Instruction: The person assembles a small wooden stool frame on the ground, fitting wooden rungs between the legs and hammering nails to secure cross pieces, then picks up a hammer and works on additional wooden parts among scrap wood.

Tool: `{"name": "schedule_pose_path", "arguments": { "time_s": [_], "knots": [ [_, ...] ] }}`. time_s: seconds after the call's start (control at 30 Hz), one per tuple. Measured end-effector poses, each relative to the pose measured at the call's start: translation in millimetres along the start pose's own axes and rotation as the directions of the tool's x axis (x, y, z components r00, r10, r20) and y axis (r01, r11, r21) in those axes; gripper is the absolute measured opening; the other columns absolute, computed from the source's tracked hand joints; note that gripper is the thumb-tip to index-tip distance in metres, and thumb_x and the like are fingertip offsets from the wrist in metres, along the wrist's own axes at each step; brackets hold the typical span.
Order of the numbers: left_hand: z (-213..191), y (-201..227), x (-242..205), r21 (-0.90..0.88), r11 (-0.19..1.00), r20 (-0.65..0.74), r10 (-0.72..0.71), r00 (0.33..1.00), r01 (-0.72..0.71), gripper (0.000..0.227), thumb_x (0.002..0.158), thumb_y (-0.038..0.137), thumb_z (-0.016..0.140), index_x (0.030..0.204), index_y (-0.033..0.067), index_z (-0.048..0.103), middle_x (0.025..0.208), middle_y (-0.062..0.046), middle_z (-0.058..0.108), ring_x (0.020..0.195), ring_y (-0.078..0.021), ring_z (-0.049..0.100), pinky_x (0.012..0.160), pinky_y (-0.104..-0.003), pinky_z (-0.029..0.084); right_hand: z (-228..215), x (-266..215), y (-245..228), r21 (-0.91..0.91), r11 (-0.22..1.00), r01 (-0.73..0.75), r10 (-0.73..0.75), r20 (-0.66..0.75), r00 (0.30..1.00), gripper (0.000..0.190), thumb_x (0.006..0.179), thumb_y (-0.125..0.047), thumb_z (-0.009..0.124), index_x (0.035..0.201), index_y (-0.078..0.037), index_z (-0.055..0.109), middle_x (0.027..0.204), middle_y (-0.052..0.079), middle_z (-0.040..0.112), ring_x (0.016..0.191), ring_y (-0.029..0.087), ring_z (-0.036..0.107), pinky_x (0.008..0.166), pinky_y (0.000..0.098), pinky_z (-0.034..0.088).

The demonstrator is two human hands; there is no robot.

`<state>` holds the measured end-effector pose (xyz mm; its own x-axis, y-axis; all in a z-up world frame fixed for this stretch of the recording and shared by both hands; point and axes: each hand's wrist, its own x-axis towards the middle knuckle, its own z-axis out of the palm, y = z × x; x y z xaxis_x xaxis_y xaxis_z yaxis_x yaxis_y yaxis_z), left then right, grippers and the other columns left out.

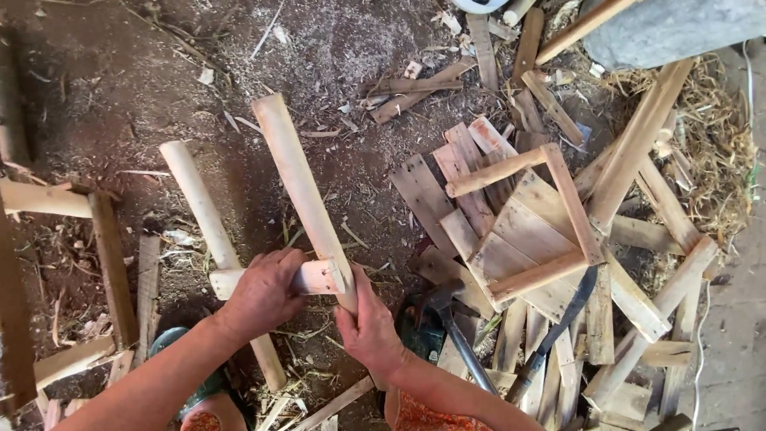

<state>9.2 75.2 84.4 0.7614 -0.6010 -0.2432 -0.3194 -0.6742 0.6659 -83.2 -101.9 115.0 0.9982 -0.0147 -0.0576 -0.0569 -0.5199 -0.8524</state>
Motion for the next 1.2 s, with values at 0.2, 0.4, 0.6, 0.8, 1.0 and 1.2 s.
{"name": "schedule_pose_path", "arguments": {
  "time_s": [0.2, 0.4, 0.6, 0.8, 1.0, 1.2],
  "knots": [
    [3, 3, 1, -0.062, 0.992, 0.150, -0.098, 0.984, 0.108, 0.036, 0.061, 0.005, 0.069, 0.093, 0.0176, 0.058, 0.079, 0.002, 0.064, 0.081, -0.0179, 0.063, 0.078, -0.030, 0.057, -18, 4, -3, 0.409, 0.835, -0.369, 0.194, 0.408, 0.892, 0.068, 0.080, 0.003, 0.047, 0.142, -0.011, 0.022, 0.104, 0.007, 0.051, 0.075, 0.011, 0.045, 0.062, 0.0250, 0.041],
    [20, 5, -3, -0.013, 0.999, -0.021, -0.038, 0.999, 0.038, 0.026, 0.062, 0.004, 0.069, 0.080, 0.0119, 0.052, 0.064, 0.001, 0.057, 0.055, -0.0147, 0.058, 0.070, -0.031, 0.055, -2, 0, 28, -0.275, 0.945, 0.180, -0.177, 0.036, 0.984, 0.065, 0.082, -0.006, 0.054, 0.136, 0.013, 0.022, 0.112, 0.029, 0.053, 0.077, 0.036, 0.062, 0.059, 0.0366, 0.053],
    [-4, 20, -4, -0.025, 0.992, 0.098, -0.124, 0.987, 0.127, 0.032, 0.065, 0.007, 0.067, 0.095, 0.0119, 0.055, 0.072, 0.000, 0.063, 0.064, -0.0133, 0.063, 0.060, -0.023, 0.060, -34, 6, 3, 0.340, 0.886, -0.317, 0.146, 0.445, 0.884, 0.069, 0.083, -0.002, 0.047, 0.144, -0.005, 0.014, 0.103, 0.017, 0.058, 0.064, 0.013, 0.049, 0.048, 0.0244, 0.039],
    [22, 12, -15, -0.066, 0.995, 0.043, -0.073, 0.996, 0.076, 0.023, 0.065, 0.004, 0.066, 0.073, 0.0159, 0.048, 0.057, 0.006, 0.047, 0.049, -0.0076, 0.049, 0.044, -0.021, 0.051, -12, -2, 36, -0.061, 0.972, 0.227, -0.221, 0.101, 0.970, 0.077, 0.083, 0.004, 0.051, 0.147, -0.006, 0.008, 0.082, 0.016, 0.060, 0.046, 0.012, 0.046, 0.030, 0.0219, 0.039],
    [-7, 31, -13, -0.301, 0.916, 0.112, -0.241, 0.964, 0.264, 0.036, 0.061, 0.016, 0.082, 0.090, 0.0161, 0.060, 0.082, 0.001, 0.072, 0.068, -0.0094, 0.072, 0.064, -0.019, 0.066, -47, 11, -7, 0.462, 0.662, -0.590, 0.222, 0.631, 0.744, 0.082, 0.080, -0.001, 0.046, 0.152, -0.013, 0.007, 0.088, 0.009, 0.053, 0.071, 0.014, 0.050, 0.058, 0.0235, 0.043],
    [9, 6, -23, -0.026, 0.999, -0.177, 0.020, 0.984, -0.025, 0.022, 0.060, 0.000, 0.070, 0.075, 0.0091, 0.056, 0.061, 0.001, 0.057, 0.055, -0.0115, 0.056, 0.060, -0.026, 0.055, -28, 8, 77, -0.432, 0.874, 0.224, -0.294, -0.100, 0.951, 0.069, 0.087, 0.004, 0.054, 0.143, 0.006, 0.014, 0.150, 0.026, 0.022, 0.059, 0.008, 0.053, 0.031, 0.0110, 0.038]
  ]
}}
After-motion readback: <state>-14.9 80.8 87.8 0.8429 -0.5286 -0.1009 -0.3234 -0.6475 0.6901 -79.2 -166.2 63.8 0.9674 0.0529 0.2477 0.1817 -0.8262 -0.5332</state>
